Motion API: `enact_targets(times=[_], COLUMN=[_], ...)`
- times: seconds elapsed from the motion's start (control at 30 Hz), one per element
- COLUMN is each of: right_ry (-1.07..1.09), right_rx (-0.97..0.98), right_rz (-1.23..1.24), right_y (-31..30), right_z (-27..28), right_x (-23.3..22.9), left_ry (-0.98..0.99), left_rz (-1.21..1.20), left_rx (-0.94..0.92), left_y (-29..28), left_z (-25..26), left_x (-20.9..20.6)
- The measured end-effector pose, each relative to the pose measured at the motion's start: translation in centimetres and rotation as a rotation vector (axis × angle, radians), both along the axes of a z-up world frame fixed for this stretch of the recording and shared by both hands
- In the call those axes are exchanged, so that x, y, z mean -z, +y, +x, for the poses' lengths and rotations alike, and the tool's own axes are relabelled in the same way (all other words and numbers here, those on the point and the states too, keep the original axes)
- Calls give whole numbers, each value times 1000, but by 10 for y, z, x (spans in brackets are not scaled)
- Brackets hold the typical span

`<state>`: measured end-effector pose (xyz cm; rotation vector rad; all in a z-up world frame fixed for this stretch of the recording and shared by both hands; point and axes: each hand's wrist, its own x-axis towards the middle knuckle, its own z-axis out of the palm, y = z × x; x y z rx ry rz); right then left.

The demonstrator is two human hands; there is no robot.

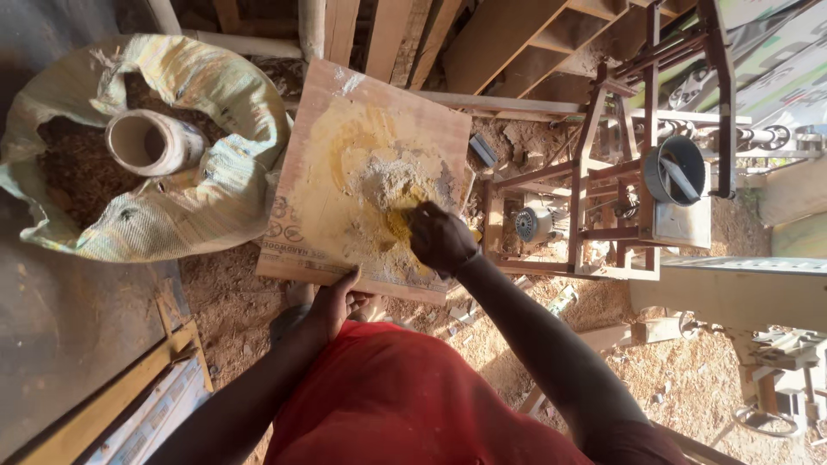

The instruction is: The person mixes yellow wood filler on a plywood board and applies it to the joints and surfaces of a large wooden frame using a small wooden block.

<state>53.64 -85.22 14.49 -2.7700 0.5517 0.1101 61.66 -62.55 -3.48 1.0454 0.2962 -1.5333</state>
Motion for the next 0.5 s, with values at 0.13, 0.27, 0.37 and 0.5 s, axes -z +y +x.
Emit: enact_targets(times=[0.13,0.27,0.37,0.5], right_ry=[62,212,561,436], right_rx=[48,107,81,482], right_rz=[3,-70,159,126], right_y=[-6,26,-1,-52], right_z=[-8,-6,-1,27], right_x=[-4,-2,-19,-14], left_ry=[-5,-23,-15,-38], left_rz=[-25,-30,4,-26], left_rx=[20,38,65,128], left_y=[7,5,-1,1], left_z=[-6,-2,5,7], left_x=[10,13,6,-2])
